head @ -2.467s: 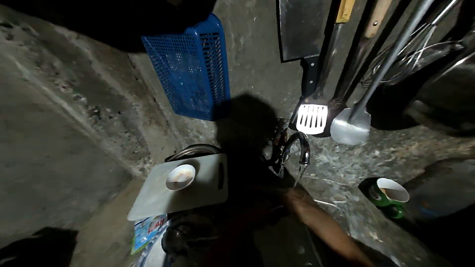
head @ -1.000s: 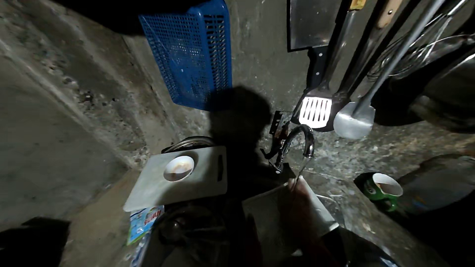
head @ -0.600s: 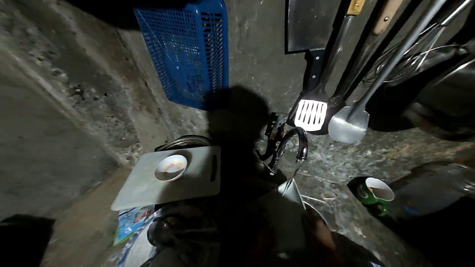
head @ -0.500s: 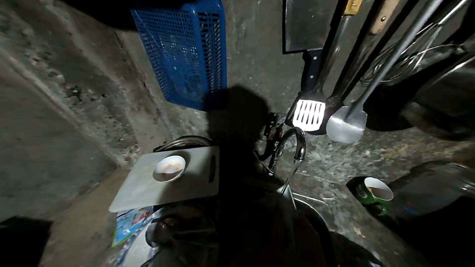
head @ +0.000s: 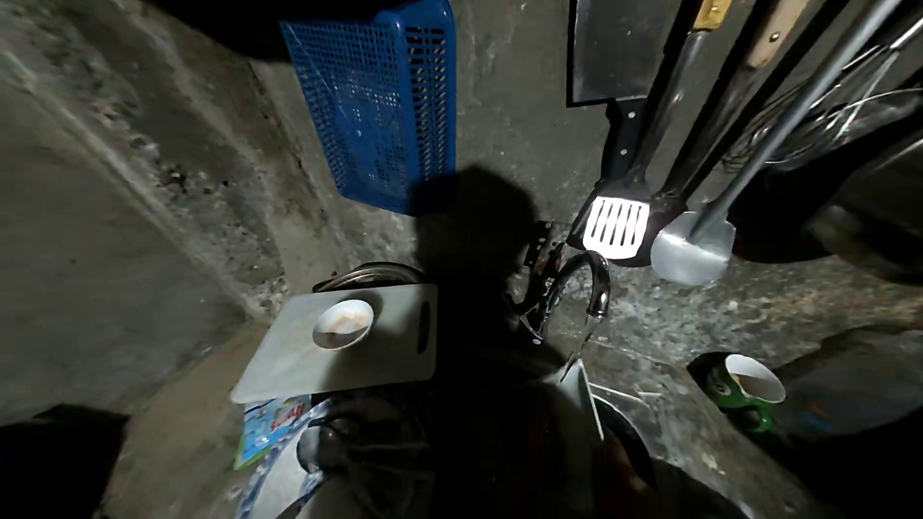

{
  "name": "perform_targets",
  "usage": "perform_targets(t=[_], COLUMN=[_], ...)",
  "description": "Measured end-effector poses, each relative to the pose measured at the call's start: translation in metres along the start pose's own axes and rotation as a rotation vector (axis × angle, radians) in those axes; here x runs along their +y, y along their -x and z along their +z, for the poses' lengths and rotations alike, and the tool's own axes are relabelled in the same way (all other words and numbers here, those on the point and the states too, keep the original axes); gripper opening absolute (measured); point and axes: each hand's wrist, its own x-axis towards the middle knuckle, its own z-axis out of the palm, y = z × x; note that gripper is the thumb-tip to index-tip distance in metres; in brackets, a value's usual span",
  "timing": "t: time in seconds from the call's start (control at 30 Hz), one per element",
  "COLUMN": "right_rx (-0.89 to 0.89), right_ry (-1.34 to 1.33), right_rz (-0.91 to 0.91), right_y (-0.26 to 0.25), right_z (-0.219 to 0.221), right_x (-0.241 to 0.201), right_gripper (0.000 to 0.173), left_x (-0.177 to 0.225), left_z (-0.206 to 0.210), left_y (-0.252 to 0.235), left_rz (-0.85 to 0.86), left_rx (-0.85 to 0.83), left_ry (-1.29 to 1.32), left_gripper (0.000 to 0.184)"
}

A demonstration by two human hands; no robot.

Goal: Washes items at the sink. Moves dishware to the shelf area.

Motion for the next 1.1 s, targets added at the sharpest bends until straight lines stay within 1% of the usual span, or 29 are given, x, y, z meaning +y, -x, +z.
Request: perform_targets(t=[0.03,0.07,0.1,0.13,0.17,0.2,0.23,0.27,0.3,0.33,0.37,0.4,0.43,0.5,0.57,0.63,0.7,0.8,0.83,0.87,0.93,0.97,1.0,1.03,1.1], right_rx=[-0.074,-0.119,-0.154,-0.151,-0.129,-0.14,-0.202,-0.352,-0.442,-0.466,-0.473,-0.477,-0.494,-0.613,-0.756,-0.823,-0.805,-0.648,-0.627,-0.643,-0.715,-0.75,-0.754,-0.719,-0.557], right_ry=[-0.009,-0.007,0.01,0.01,0.023,0.04,0.033,0.004,-0.056,-0.154,-0.234,-0.278,-0.299,-0.312,-0.307,-0.239,-0.102,0.102,0.176,0.197,0.072,-0.012,-0.098,-0.182,-0.362], right_rz=[0.016,0.013,0.001,-0.039,-0.091,-0.137,-0.181,-0.173,-0.179,-0.184,-0.16,-0.114,-0.05,0.044,0.063,0.042,0.015,-0.169,-0.237,-0.289,-0.312,-0.273,-0.233,-0.197,-0.131], right_y=[0.002,0.003,0.003,0.002,0.006,0.011,0.015,0.011,-0.002,-0.024,-0.05,-0.077,-0.1,-0.127,-0.136,-0.136,-0.136,-0.131,-0.132,-0.136,-0.143,-0.143,-0.141,-0.136,-0.119], right_z=[0.003,0.008,0.014,0.02,0.024,0.025,0.022,0.015,0.009,0.007,0.006,0.006,0.007,0.002,-0.01,-0.022,-0.03,-0.033,-0.035,-0.037,-0.035,-0.035,-0.034,-0.031,-0.027], right_x=[-0.002,-0.002,-0.003,-0.005,-0.009,-0.013,-0.017,-0.021,-0.022,-0.019,-0.017,-0.016,-0.019,-0.033,-0.052,-0.063,-0.07,-0.073,-0.068,-0.057,-0.026,-0.012,0.001,0.014,0.037], right_gripper=[0.045,0.045,0.046,0.048,0.048,0.048,0.05,0.053,0.049,0.037,0.024,0.019,0.017,0.02,0.021,0.019,0.023,0.021,0.028,0.035,0.042,0.044,0.042,0.035,0.024], left_x=[0.037,0.066,0.092,0.111,0.122,0.131,0.135,0.127,0.11,0.082,0.064,0.056,0.055,0.058,0.064,0.063,0.063,0.07,0.074,0.076,0.08,0.082,0.084,0.086,0.089], left_z=[-0.018,-0.024,-0.03,-0.04,-0.052,-0.067,-0.079,-0.088,-0.096,-0.102,-0.108,-0.112,-0.114,-0.115,-0.117,-0.118,-0.118,-0.113,-0.112,-0.111,-0.11,-0.108,-0.107,-0.105,-0.101], left_y=[-0.002,0.003,0.009,0.012,0.013,0.014,0.014,0.013,0.009,0.002,-0.005,-0.01,-0.013,-0.018,-0.025,-0.031,-0.037,-0.051,-0.055,-0.058,-0.067,-0.071,-0.073,-0.075,-0.077], left_rz=[-0.163,-0.232,-0.239,-0.284,-0.348,-0.44,-0.512,-0.514,-0.458,-0.385,-0.362,-0.371,-0.4,-0.427,-0.403,-0.356,-0.315,-0.221,-0.189,-0.146,-0.049,-0.009,0.036,0.073,0.114], left_rx=[-0.042,-0.052,-0.082,-0.17,-0.252,-0.329,-0.369,-0.383,-0.408,-0.39,-0.38,-0.366,-0.367,-0.355,-0.385,-0.441,-0.51,-0.608,-0.658,-0.702,-0.782,-0.808,-0.818,-0.821,-0.784], left_ry=[0.07,0.146,0.201,0.235,0.151,-0.007,-0.147,-0.25,-0.358,-0.418,-0.396,-0.324,-0.256,-0.191,-0.21,-0.258,-0.276,-0.342,-0.37,-0.391,-0.386,-0.378,-0.376,-0.394,-0.492], left_gripper=[0.043,0.042,0.041,0.041,0.039,0.039,0.039,0.041,0.045,0.049,0.052,0.051,0.048,0.046,0.045,0.045,0.043,0.038,0.04,0.04,0.038,0.038,0.037,0.037,0.043])
